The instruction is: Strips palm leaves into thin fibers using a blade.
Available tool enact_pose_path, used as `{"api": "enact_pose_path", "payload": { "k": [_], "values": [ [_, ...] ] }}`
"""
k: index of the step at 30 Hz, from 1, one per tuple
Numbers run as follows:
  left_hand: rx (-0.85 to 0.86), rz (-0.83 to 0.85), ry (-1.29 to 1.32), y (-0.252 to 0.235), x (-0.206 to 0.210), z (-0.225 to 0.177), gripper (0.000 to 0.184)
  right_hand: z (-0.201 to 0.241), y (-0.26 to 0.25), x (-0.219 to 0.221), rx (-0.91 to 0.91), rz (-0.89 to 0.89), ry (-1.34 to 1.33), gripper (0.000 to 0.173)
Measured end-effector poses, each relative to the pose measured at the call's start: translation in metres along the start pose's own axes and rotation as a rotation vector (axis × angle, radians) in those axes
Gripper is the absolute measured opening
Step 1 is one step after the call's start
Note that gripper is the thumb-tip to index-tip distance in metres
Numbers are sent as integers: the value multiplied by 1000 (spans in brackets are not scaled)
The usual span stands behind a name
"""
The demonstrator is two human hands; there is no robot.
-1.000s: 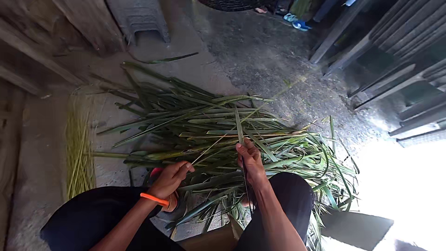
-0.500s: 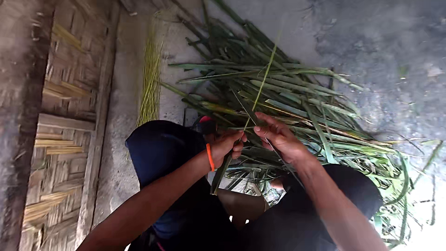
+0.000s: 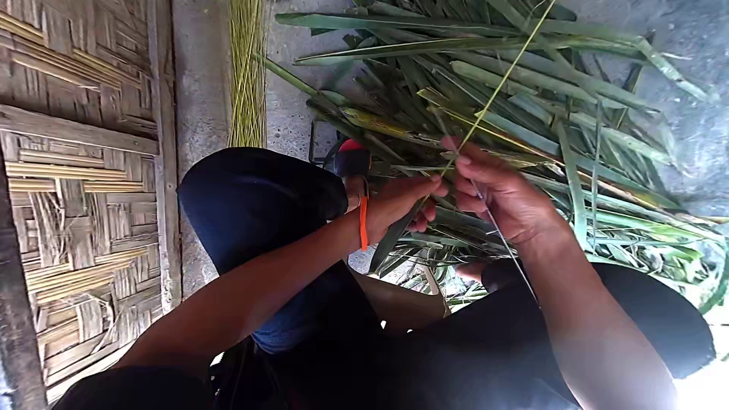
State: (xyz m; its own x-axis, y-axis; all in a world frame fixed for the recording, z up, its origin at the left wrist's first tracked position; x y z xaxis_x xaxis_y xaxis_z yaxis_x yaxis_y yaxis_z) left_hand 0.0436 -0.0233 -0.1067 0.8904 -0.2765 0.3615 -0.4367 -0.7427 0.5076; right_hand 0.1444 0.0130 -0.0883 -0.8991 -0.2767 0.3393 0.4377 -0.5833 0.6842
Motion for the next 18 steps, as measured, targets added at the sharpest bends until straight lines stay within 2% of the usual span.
{"api": "enact_pose_path", "payload": {
  "k": [3,8,13,16,18],
  "values": [
    [-43,85,28,12,5,7,37,9,2,-16,-32,-18,-60,30],
    [-57,73,130,6,0,10,37,5,-6,-21,-9,-26,-68,29],
    [19,-7,149,2,-10,2,28,-4,-12,-2,39,-43,109,28],
    [4,-126,131,2,-22,3,25,-10,-13,4,47,-91,188,37],
    [-26,-194,110,2,-30,3,24,-14,-14,6,66,-103,195,31]
  ]
}}
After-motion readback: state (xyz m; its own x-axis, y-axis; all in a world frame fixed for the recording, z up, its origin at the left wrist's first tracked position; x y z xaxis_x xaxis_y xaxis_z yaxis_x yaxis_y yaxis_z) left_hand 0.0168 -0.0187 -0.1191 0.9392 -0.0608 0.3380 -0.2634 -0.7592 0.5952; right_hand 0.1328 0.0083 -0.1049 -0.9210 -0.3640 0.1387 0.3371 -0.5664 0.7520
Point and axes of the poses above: each hand's wrist, its own y-axis away from the middle knuckle, its own x-axis out of the palm, z = x × y, the point moved 10 cm from there along -y, towards the middle knuckle, and after that the axes turned 14 degrees about x, right-handed, at the moved point
